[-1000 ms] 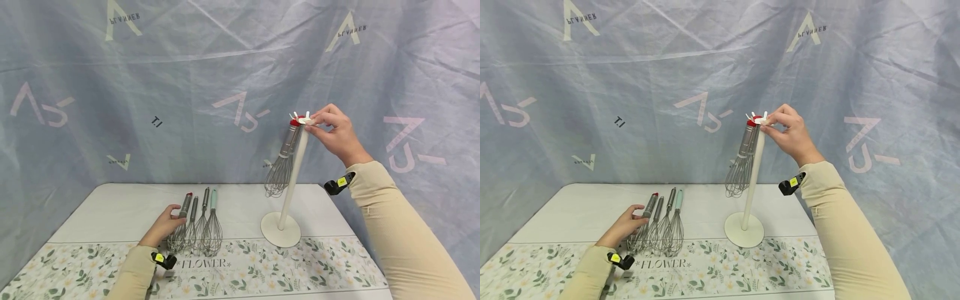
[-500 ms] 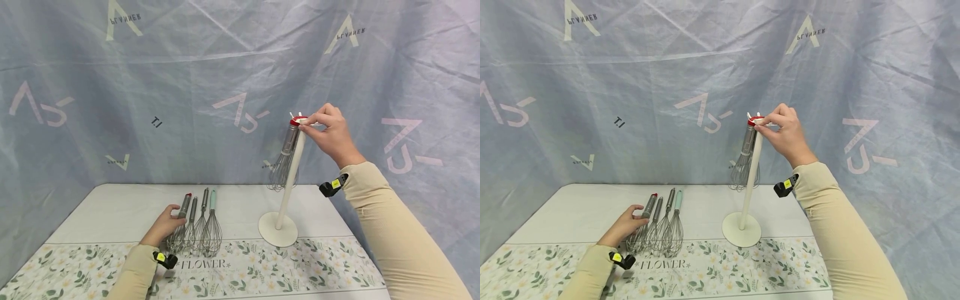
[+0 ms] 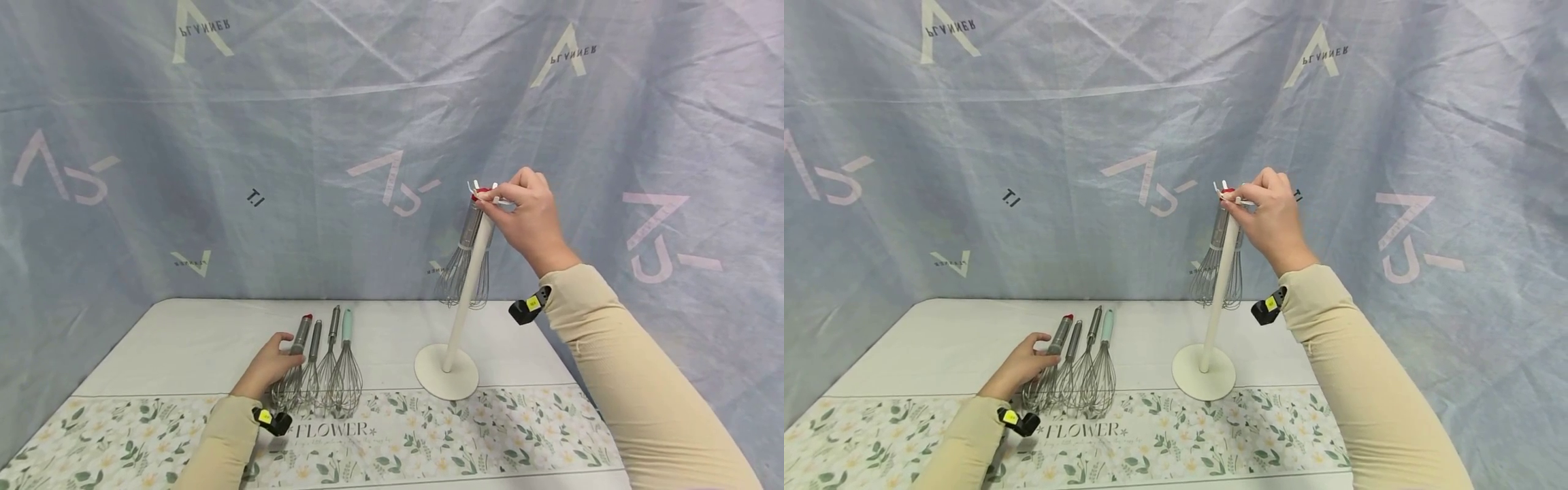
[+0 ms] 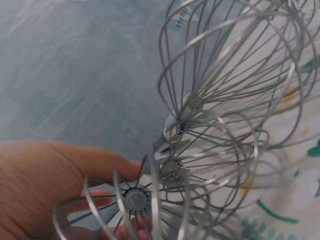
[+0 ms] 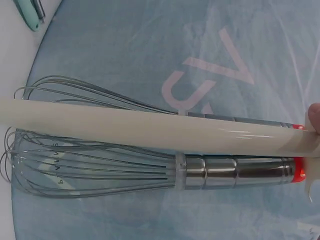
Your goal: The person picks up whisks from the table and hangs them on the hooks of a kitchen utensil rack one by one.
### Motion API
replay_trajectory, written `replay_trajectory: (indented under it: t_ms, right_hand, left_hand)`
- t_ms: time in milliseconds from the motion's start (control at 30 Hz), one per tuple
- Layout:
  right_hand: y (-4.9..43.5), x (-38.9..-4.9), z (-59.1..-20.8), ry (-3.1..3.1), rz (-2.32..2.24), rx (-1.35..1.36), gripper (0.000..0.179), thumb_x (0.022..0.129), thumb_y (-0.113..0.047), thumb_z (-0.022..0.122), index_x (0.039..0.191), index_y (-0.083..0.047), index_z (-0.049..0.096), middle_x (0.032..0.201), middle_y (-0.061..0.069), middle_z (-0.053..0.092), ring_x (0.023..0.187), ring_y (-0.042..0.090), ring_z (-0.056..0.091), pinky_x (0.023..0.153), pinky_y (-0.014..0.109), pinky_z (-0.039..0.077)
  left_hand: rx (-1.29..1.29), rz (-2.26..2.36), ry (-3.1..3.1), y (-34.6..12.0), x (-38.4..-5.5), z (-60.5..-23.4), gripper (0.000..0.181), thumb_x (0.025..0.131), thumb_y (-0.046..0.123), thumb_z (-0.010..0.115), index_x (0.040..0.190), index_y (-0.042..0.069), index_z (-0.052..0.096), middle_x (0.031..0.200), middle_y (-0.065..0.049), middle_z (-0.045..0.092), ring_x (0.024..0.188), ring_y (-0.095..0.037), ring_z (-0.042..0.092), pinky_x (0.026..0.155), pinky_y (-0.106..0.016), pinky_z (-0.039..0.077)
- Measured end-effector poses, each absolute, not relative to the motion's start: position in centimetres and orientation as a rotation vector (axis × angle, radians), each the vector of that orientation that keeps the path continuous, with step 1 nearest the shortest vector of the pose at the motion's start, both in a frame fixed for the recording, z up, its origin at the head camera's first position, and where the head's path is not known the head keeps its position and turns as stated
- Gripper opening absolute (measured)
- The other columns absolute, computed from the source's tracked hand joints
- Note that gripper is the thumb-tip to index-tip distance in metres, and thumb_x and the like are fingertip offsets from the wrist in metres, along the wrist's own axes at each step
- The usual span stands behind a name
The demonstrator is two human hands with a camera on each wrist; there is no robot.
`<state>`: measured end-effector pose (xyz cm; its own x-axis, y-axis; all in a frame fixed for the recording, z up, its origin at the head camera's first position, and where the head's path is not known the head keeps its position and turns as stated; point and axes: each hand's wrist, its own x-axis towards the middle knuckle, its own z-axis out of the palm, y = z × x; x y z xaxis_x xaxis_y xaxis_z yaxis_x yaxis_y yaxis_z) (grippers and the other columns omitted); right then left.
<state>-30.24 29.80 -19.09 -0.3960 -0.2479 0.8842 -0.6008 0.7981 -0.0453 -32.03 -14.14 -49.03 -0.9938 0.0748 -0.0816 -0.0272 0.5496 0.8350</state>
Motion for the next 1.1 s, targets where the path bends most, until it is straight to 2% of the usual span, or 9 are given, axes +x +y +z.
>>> replay_trajectory:
  t_ms: [233,400,467,667,900,1100]
  right_hand:
    - [31.0,-30.0,-18.9,-1.958,0.409,0.707,0.019,0.078,0.000,0.085,0.096,-0.007,0.082,0.080,0.013,0.056,0.080,0.032,0.048,0.069,0.034,0.033]
    - [31.5,-29.8,-18.7,-1.961,0.414,0.715,0.012,0.078,0.001,0.086,0.085,-0.002,0.077,0.087,0.011,0.069,0.088,0.030,0.059,0.073,0.032,0.041]
    - [31.6,-29.8,-18.7,-1.962,0.415,0.710,0.012,0.078,0.001,0.086,0.081,-0.002,0.075,0.088,0.010,0.071,0.089,0.029,0.061,0.073,0.031,0.042]
    - [31.7,-29.7,-18.7,-1.971,0.415,0.692,0.011,0.078,-0.001,0.086,0.082,-0.002,0.075,0.089,0.010,0.071,0.090,0.030,0.060,0.072,0.032,0.041]
    - [31.6,-29.6,-18.8,-1.965,0.435,0.685,0.011,0.079,-0.001,0.086,0.081,-0.002,0.075,0.089,0.010,0.071,0.089,0.031,0.058,0.071,0.031,0.039]
    - [31.4,-29.7,-18.8,-1.952,0.459,0.688,0.011,0.079,0.000,0.085,0.080,-0.001,0.074,0.089,0.011,0.070,0.089,0.031,0.057,0.071,0.029,0.038]
  left_hand:
    - [0.013,1.433,2.680,-14.1,-32.1,-48.8,0.062,0.096,0.016,0.065,0.147,-0.003,0.037,0.138,-0.038,0.049,0.122,-0.049,0.055,0.088,-0.055,0.051]
    - [-0.013,1.460,2.659,-14.3,-32.1,-48.8,0.060,0.095,0.016,0.065,0.147,-0.002,0.038,0.134,-0.034,0.054,0.115,-0.044,0.060,0.082,-0.050,0.053]
    - [-0.020,1.463,2.654,-14.4,-32.1,-48.9,0.060,0.095,0.016,0.064,0.146,-0.002,0.039,0.130,-0.032,0.057,0.107,-0.039,0.063,0.078,-0.046,0.052]
    - [-0.039,1.515,2.610,-14.5,-32.1,-48.9,0.059,0.094,0.014,0.063,0.146,-0.001,0.039,0.118,-0.025,0.061,0.082,-0.026,0.060,0.066,-0.038,0.051]
    - [-0.062,1.563,2.606,-14.9,-32.0,-48.6,0.056,0.094,0.012,0.060,0.145,-0.004,0.041,0.114,-0.025,0.062,0.082,-0.024,0.061,0.065,-0.036,0.051]
    - [-0.069,1.648,2.585,-15.1,-31.8,-48.2,0.060,0.094,0.013,0.058,0.149,-0.002,0.040,0.114,-0.024,0.061,0.085,-0.026,0.059,0.066,-0.036,0.050]
